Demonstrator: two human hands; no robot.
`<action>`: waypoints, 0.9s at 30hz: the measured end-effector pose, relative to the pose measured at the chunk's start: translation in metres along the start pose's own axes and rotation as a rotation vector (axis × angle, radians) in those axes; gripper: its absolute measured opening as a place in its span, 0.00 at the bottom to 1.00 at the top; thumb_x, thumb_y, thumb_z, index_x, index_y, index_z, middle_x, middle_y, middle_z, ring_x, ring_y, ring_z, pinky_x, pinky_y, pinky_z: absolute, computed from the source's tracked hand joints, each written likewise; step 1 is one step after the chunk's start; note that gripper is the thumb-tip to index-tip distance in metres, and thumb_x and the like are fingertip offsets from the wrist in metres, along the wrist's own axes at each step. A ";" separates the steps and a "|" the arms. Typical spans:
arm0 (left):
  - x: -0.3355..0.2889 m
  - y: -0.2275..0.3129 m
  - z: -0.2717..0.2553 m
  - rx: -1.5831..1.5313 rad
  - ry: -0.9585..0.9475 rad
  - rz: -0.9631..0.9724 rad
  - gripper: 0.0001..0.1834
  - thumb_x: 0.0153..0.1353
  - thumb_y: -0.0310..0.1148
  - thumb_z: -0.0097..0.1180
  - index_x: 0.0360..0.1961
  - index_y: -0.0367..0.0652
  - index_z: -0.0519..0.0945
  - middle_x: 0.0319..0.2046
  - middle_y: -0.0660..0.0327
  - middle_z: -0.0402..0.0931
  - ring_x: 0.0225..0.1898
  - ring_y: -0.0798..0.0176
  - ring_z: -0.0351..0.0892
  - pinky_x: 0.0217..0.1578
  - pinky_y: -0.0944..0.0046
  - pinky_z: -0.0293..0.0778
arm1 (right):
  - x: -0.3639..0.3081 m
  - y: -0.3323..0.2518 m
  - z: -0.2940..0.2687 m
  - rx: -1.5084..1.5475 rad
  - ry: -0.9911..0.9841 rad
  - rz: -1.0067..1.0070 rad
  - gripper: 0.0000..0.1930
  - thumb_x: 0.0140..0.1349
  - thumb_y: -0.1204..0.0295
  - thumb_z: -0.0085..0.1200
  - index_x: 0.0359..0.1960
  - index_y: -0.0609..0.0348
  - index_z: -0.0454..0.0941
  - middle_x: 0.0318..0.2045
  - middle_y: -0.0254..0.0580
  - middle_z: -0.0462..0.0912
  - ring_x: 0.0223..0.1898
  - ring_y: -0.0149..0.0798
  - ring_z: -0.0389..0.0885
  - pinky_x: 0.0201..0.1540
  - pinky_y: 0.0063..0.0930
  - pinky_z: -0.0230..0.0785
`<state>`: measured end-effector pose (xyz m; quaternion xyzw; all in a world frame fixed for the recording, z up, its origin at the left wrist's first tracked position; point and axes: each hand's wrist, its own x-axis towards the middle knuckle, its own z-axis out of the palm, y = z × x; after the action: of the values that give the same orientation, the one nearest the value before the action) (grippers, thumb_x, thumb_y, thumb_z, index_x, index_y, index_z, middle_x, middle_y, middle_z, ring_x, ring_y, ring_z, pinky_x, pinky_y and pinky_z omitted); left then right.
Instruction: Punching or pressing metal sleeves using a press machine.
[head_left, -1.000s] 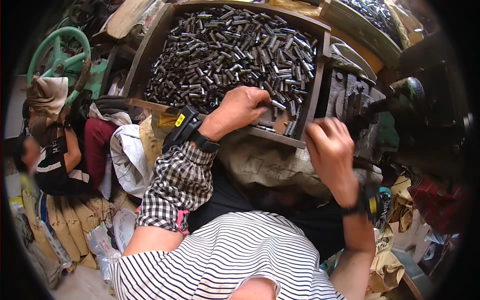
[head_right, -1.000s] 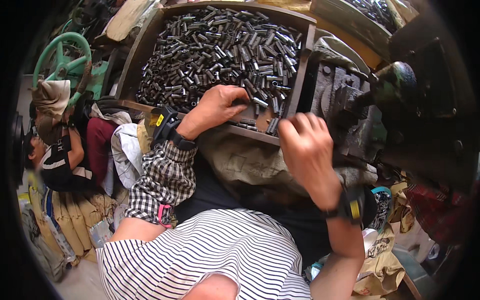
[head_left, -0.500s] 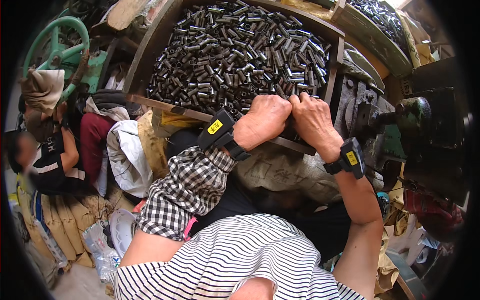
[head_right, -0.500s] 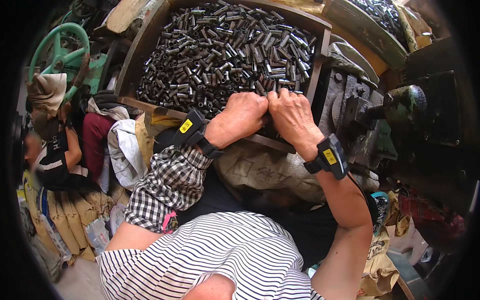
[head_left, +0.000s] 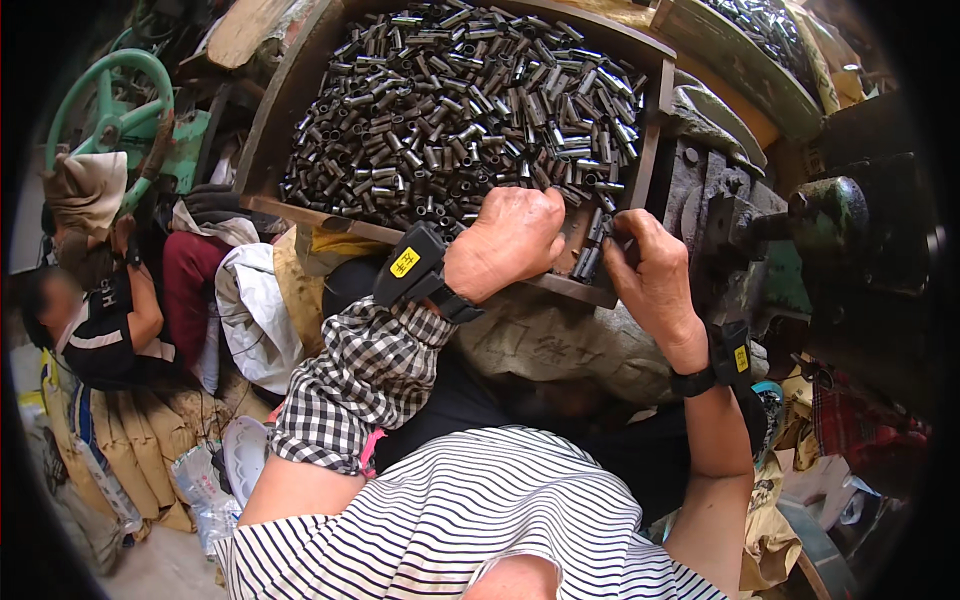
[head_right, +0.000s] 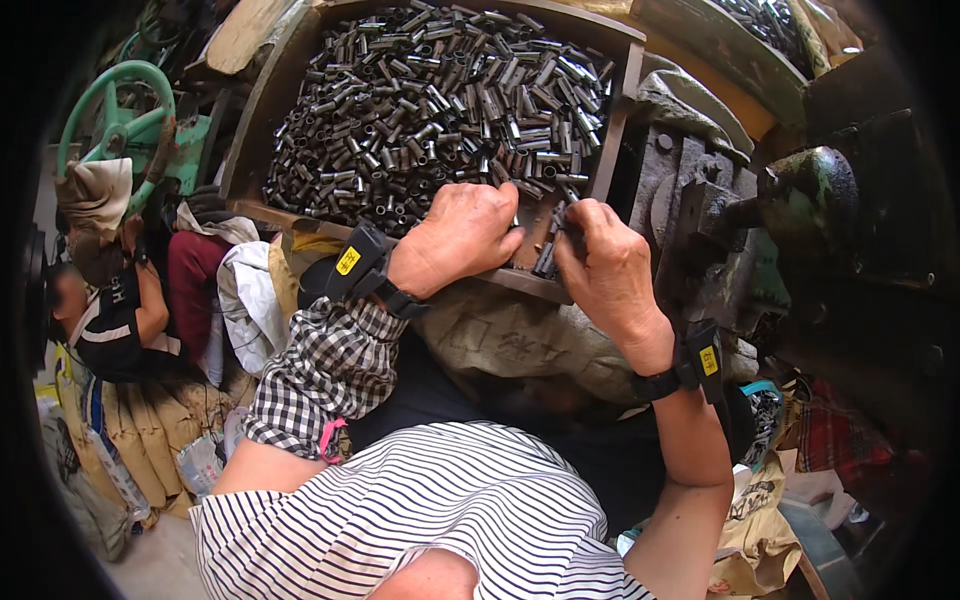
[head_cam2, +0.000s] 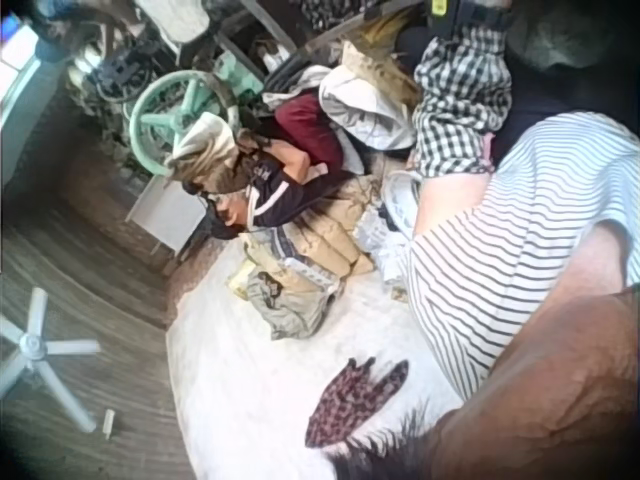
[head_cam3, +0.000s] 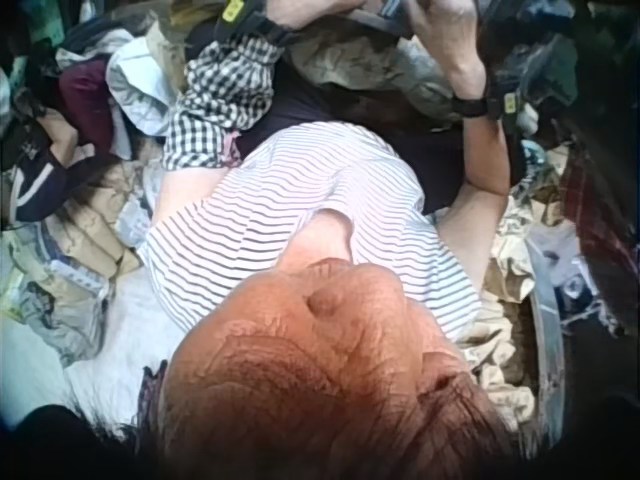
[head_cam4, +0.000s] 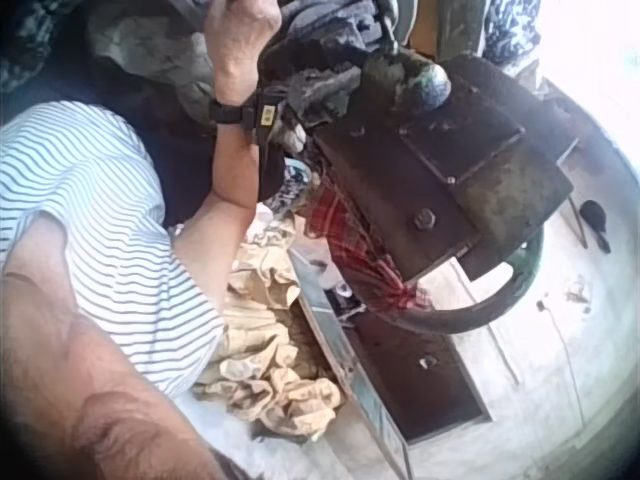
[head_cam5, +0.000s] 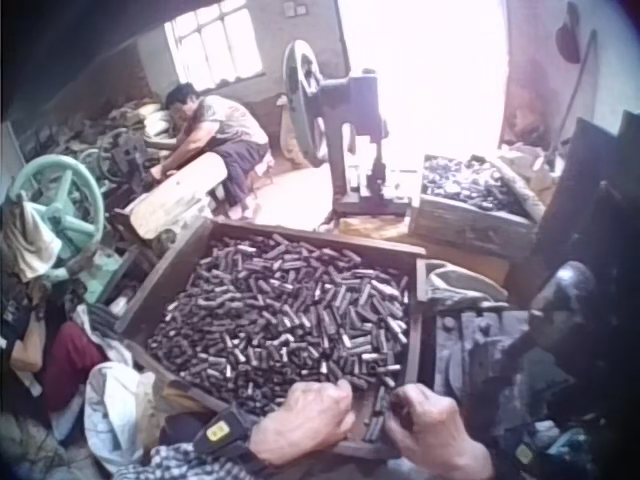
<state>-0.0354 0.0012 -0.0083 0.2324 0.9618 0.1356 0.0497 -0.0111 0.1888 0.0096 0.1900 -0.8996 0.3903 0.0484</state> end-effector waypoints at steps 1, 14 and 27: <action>0.000 0.000 0.002 0.001 0.011 0.010 0.11 0.47 0.34 0.55 0.25 0.37 0.71 0.18 0.51 0.76 0.24 0.48 0.79 0.27 0.52 0.75 | 0.000 0.000 0.000 0.000 0.002 0.003 0.11 0.51 0.78 0.55 0.36 0.66 0.70 0.31 0.52 0.77 0.29 0.53 0.78 0.31 0.36 0.71; 0.002 0.000 0.003 0.001 0.023 0.055 0.11 0.50 0.36 0.57 0.27 0.39 0.73 0.21 0.53 0.77 0.27 0.50 0.80 0.28 0.54 0.75 | -0.002 0.004 -0.001 0.052 0.009 0.014 0.10 0.51 0.79 0.55 0.35 0.67 0.71 0.30 0.52 0.77 0.30 0.51 0.78 0.32 0.36 0.71; 0.007 0.001 -0.011 -0.673 0.095 0.028 0.06 0.53 0.28 0.51 0.30 0.38 0.75 0.19 0.56 0.76 0.20 0.65 0.78 0.22 0.65 0.74 | -0.003 0.006 -0.015 0.630 -0.091 0.455 0.05 0.59 0.76 0.53 0.35 0.64 0.76 0.23 0.29 0.77 0.23 0.16 0.69 0.21 0.13 0.60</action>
<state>-0.0433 0.0028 0.0025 0.2094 0.8613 0.4566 0.0769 -0.0112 0.2044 0.0156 0.0084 -0.7561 0.6392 -0.1400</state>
